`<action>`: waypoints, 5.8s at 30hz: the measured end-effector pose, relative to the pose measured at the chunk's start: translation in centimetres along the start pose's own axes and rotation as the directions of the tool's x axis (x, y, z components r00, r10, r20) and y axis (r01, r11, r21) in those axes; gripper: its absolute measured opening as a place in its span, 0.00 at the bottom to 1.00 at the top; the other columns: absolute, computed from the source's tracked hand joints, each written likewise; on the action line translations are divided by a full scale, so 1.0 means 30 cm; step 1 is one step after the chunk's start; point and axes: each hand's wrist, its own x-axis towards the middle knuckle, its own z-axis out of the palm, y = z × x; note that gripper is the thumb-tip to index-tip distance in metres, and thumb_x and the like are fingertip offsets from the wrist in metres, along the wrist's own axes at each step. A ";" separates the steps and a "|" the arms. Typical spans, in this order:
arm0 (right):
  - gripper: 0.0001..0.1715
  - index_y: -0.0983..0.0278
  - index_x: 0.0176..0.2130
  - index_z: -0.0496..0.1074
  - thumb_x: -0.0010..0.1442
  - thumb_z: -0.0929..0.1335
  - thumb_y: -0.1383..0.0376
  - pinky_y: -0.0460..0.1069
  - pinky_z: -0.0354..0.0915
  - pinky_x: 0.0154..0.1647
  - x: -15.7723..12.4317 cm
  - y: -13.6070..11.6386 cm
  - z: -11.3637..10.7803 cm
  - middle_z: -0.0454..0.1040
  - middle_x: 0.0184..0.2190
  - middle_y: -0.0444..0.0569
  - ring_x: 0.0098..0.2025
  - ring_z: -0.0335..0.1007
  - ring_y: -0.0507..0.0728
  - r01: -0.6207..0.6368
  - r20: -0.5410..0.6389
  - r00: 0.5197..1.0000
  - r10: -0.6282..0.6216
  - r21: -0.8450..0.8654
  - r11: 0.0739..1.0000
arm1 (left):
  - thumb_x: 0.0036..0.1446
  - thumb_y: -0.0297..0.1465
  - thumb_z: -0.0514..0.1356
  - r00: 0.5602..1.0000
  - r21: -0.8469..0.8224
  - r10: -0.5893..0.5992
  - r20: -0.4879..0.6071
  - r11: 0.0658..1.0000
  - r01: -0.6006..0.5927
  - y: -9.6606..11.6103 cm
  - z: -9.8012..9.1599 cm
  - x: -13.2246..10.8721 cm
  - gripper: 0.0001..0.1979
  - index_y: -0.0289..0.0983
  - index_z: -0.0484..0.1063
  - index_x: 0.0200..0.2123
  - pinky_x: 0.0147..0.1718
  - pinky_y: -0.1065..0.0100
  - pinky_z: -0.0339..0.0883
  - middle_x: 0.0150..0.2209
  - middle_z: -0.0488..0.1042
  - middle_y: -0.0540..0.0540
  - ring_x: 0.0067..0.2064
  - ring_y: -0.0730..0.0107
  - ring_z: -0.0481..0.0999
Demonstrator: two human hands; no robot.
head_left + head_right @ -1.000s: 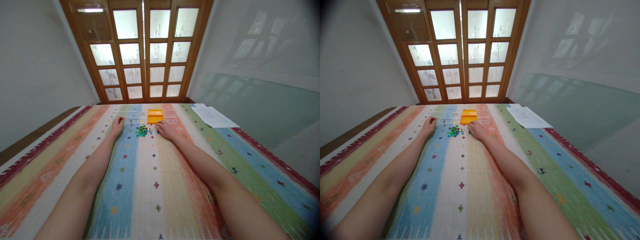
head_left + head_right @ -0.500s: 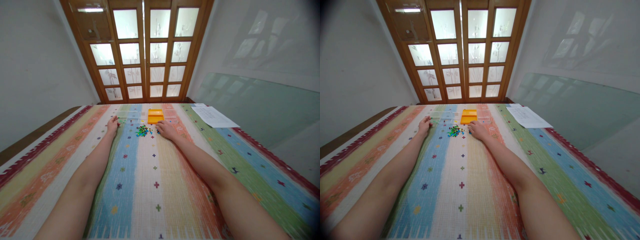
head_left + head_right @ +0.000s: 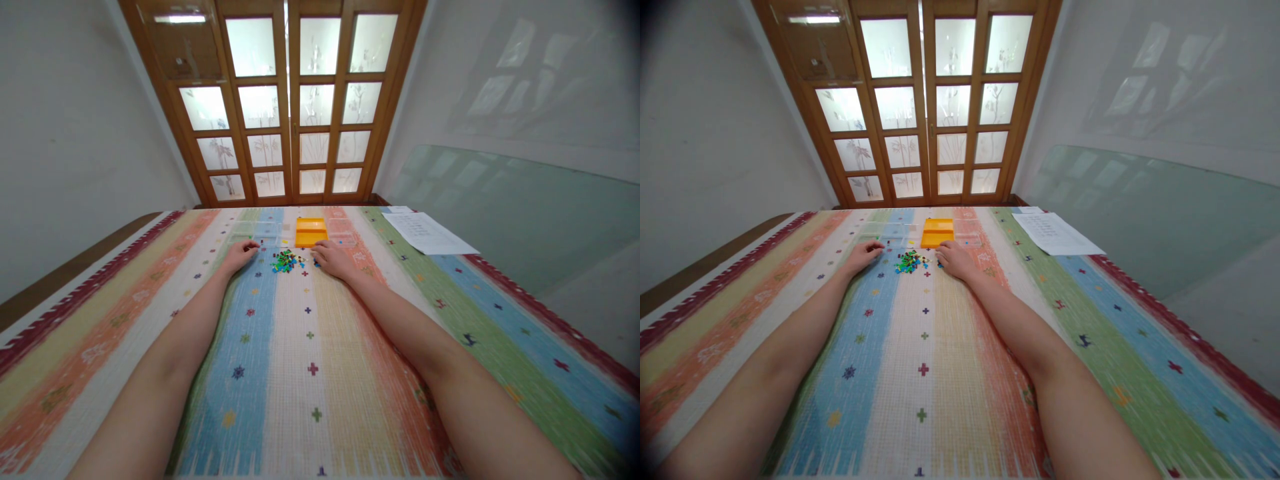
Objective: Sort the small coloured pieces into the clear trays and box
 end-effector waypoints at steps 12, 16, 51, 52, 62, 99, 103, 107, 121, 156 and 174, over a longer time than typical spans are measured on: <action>0.19 0.61 0.57 0.78 0.77 0.62 0.59 0.55 0.65 0.62 -0.002 -0.003 -0.003 0.75 0.57 0.56 0.59 0.69 0.61 -0.012 0.001 1.000 0.012 -0.010 1.000 | 0.58 0.41 0.65 0.865 0.009 0.251 0.434 0.959 -0.283 0.090 0.012 -0.009 0.15 0.40 0.83 0.44 0.43 0.64 0.70 0.41 0.80 0.44 0.41 0.62 0.77; 0.19 0.62 0.57 0.78 0.77 0.62 0.60 0.55 0.65 0.63 -0.001 -0.003 -0.003 0.75 0.57 0.56 0.59 0.69 0.60 -0.003 -0.001 1.000 0.003 -0.017 1.000 | 0.58 0.42 0.65 0.848 0.027 0.265 0.460 0.950 -0.312 0.094 0.015 -0.006 0.15 0.40 0.83 0.43 0.43 0.64 0.69 0.40 0.79 0.44 0.42 0.61 0.76; 0.18 0.62 0.56 0.79 0.76 0.63 0.61 0.55 0.66 0.61 -0.001 -0.008 -0.009 0.76 0.56 0.56 0.57 0.71 0.60 0.008 -0.034 0.999 -0.008 -0.001 1.000 | 0.54 0.29 0.60 0.892 -0.478 -0.344 -0.293 0.861 0.174 0.041 0.027 0.021 0.20 0.34 0.80 0.50 0.32 0.70 0.68 0.41 0.82 0.42 0.32 0.70 0.74; 0.18 0.62 0.56 0.79 0.76 0.63 0.61 0.55 0.66 0.61 -0.001 -0.009 -0.009 0.76 0.56 0.56 0.57 0.71 0.60 0.007 -0.034 0.999 -0.007 -0.003 1.000 | 0.55 0.29 0.59 0.884 -0.507 -0.368 -0.286 0.842 0.186 0.037 0.023 0.021 0.22 0.34 0.80 0.52 0.32 0.71 0.68 0.44 0.82 0.41 0.33 0.71 0.74; 0.18 0.62 0.56 0.79 0.76 0.63 0.62 0.56 0.65 0.62 0.000 -0.009 -0.012 0.76 0.56 0.56 0.58 0.70 0.61 0.011 -0.023 1.000 -0.011 -0.015 1.000 | 0.55 0.26 0.59 0.913 -0.596 -0.383 -0.143 0.770 0.229 0.007 0.001 0.022 0.42 0.41 0.58 0.73 0.31 0.72 0.68 0.57 0.79 0.41 0.28 0.77 0.74; 0.19 0.61 0.56 0.79 0.77 0.62 0.59 0.56 0.66 0.62 -0.005 -0.013 -0.014 0.76 0.56 0.56 0.58 0.71 0.60 -0.001 -0.016 1.000 0.002 0.038 0.999 | 0.54 0.35 0.63 0.996 -0.098 -0.013 -0.091 0.995 0.004 0.078 0.133 0.006 0.05 0.42 0.74 0.34 0.36 0.64 0.66 0.32 0.77 0.47 0.34 0.62 0.74; 0.19 0.62 0.56 0.79 0.77 0.62 0.60 0.55 0.66 0.61 -0.005 -0.010 -0.010 0.76 0.55 0.55 0.57 0.71 0.60 0.008 -0.017 1.000 -0.007 0.028 1.000 | 0.53 0.34 0.61 0.978 -0.292 -0.139 -0.157 0.952 0.089 0.073 0.119 0.018 0.06 0.41 0.70 0.35 0.33 0.67 0.66 0.32 0.76 0.47 0.33 0.65 0.74; 0.18 0.62 0.55 0.79 0.77 0.63 0.60 0.55 0.66 0.61 -0.003 -0.008 -0.008 0.76 0.55 0.56 0.57 0.71 0.60 0.000 -0.011 1.000 0.001 0.027 1.000 | 0.54 0.31 0.57 0.964 -0.341 -0.174 -0.201 0.935 0.098 0.080 0.103 0.018 0.06 0.40 0.69 0.37 0.32 0.68 0.66 0.35 0.75 0.48 0.31 0.68 0.72; 0.18 0.61 0.55 0.79 0.77 0.63 0.60 0.55 0.66 0.61 -0.003 -0.010 -0.008 0.76 0.55 0.56 0.58 0.71 0.60 -0.015 -0.010 1.000 0.015 0.036 0.999 | 0.54 0.32 0.60 0.960 -0.483 -0.255 -0.112 0.859 0.172 0.083 0.103 0.010 0.30 0.38 0.70 0.62 0.33 0.68 0.70 0.60 0.76 0.37 0.29 0.75 0.72; 0.09 0.63 0.41 0.77 0.67 0.66 0.68 0.49 0.61 0.42 0.008 -0.010 -0.030 0.79 0.39 0.51 0.40 0.71 0.58 -0.120 -0.061 0.990 0.127 0.100 0.988 | 0.65 0.30 0.55 0.993 0.094 0.070 0.094 0.992 -0.079 0.129 0.130 -0.021 0.20 0.39 0.77 0.57 0.51 0.62 0.73 0.50 0.82 0.44 0.44 0.63 0.81; 0.21 0.65 0.46 0.80 0.62 0.61 0.66 0.59 0.68 0.55 0.010 0.236 -0.063 0.82 0.47 0.60 0.50 0.75 0.66 -0.378 -0.456 0.742 0.491 0.321 0.868 | 0.65 0.32 0.56 0.989 0.122 0.106 0.104 0.985 -0.119 0.117 0.131 -0.018 0.21 0.39 0.77 0.58 0.47 0.63 0.72 0.49 0.83 0.45 0.42 0.63 0.80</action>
